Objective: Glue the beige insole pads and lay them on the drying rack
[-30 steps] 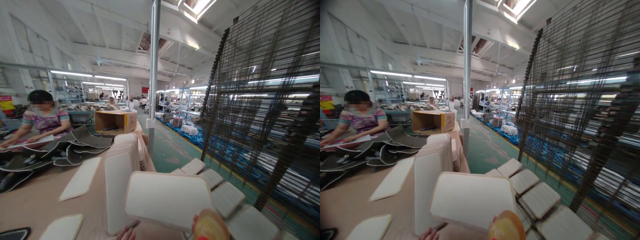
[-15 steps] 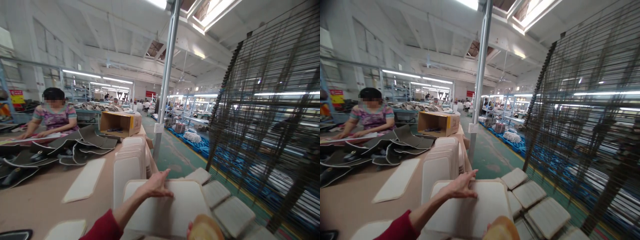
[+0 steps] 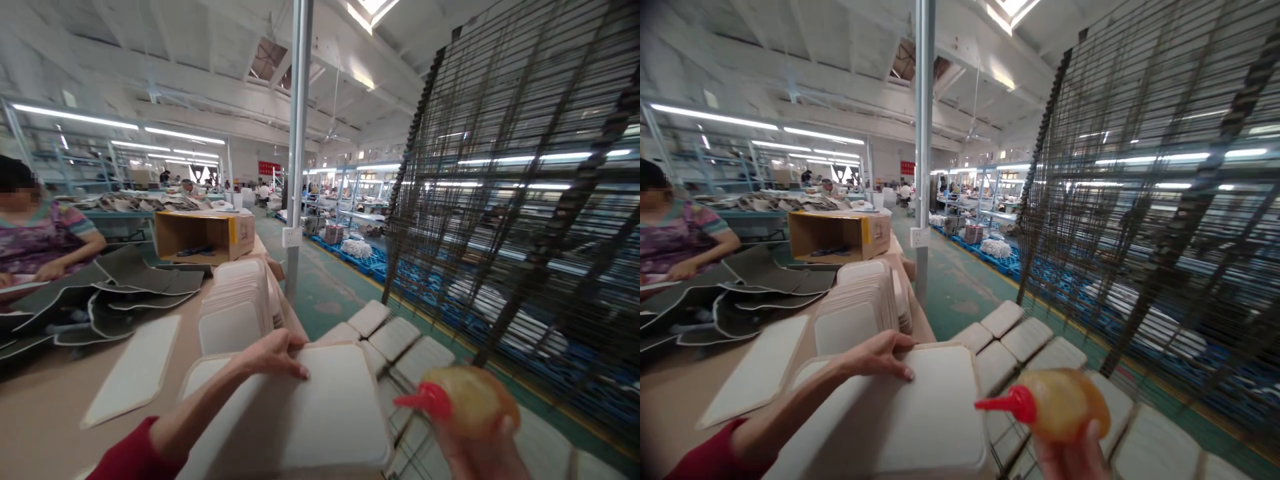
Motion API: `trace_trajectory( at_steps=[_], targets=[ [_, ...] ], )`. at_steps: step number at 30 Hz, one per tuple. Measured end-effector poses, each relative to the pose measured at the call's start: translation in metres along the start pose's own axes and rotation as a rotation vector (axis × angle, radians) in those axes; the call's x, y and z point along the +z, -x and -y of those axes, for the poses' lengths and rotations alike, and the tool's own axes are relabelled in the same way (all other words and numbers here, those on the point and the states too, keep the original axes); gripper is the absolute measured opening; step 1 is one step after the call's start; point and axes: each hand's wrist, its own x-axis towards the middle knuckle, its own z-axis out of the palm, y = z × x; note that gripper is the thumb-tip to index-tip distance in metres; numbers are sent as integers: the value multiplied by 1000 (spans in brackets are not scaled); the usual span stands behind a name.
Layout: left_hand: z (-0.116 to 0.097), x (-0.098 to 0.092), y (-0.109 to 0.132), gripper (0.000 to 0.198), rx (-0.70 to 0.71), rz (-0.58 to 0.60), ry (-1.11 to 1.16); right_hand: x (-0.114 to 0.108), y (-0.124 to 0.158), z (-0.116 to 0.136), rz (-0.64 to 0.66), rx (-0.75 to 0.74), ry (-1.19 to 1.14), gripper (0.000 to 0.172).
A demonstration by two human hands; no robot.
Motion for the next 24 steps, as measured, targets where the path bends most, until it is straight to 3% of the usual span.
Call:
trace_trajectory(
  at_steps=[3,5,16,24],
  targets=[
    [-4,-5,13,38,15,56,13,-4,-25,17,-130,-51,-41,60],
    [-5,-7,20,38,14,95,20,-3,-36,25,-147,-71,-40,62],
    [-19,-15,40,43,5,196,20,-6,-48,32,37,-168,7,66],
    [-8,-20,35,48,-8,276,39,-4,-34,33,189,-133,83,49]
  ],
)
